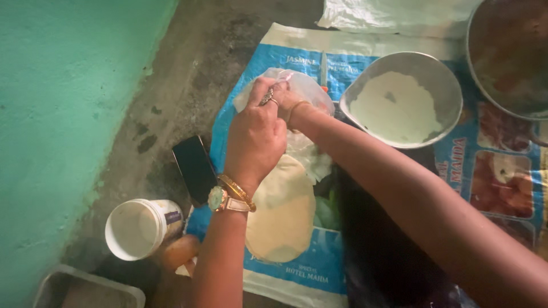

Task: The person sits on the floor and repeatedly rolls out small balls of dough into thin flat circles using a rolling pin. They dip the dough in flour, roll it, flip it, and stack the finished pieces on a blue mat.

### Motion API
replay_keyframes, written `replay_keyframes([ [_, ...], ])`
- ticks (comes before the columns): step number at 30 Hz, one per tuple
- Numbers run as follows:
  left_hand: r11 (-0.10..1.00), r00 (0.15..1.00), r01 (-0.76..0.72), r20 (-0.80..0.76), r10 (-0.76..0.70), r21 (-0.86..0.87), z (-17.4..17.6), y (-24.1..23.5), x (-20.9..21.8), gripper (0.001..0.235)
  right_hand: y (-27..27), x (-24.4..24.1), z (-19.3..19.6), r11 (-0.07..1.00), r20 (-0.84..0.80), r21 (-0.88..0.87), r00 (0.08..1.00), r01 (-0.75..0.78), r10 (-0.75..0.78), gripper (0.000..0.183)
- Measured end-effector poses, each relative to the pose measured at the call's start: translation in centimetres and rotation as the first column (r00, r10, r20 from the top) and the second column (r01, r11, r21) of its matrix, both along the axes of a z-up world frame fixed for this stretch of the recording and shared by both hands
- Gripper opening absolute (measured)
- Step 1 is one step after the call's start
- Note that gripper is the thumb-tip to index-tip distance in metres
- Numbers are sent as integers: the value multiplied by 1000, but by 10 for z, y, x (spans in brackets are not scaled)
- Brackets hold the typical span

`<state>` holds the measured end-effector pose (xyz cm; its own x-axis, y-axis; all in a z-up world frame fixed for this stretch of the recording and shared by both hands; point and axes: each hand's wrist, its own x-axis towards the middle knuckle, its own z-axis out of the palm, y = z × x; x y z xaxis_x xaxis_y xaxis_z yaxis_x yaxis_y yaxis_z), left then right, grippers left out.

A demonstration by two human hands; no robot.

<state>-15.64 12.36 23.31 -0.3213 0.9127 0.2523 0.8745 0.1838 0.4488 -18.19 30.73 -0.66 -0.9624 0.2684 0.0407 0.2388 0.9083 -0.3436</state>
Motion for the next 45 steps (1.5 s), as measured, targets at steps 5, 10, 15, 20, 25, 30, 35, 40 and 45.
replay_keyframes([
  [5,987,999,35,18,-38,160,-11,-5,-6,49,0,20,13,894,142,420,984,-158,107,37],
  [10,986,998,62,19,-65,153,6,-8,-14,50,-9,30,72,993,126,-67,988,94,-85,36],
  [15,989,997,38,62,-47,140,13,-3,-9,47,-17,-12,52,826,108,-457,942,330,-317,29],
  [20,976,995,96,-43,-89,198,13,0,-15,51,-21,-68,-10,896,150,-421,985,139,-83,31],
  [25,969,969,55,221,-110,241,0,-3,-11,48,-17,-66,5,910,144,-415,988,16,49,33],
  [30,945,938,-71,345,-46,319,-20,-26,-23,36,-27,-17,73,982,-28,-177,998,-64,60,36],
  [35,854,703,-291,702,-114,431,-84,-48,-51,28,-37,19,100,983,-306,52,934,-177,184,40],
  [40,873,533,-473,827,178,116,-156,-40,-69,41,-27,29,119,829,-505,-518,857,-212,-96,41],
  [45,897,296,-440,949,112,31,-189,2,-72,60,-9,51,99,440,-537,-800,813,-408,-224,49],
])
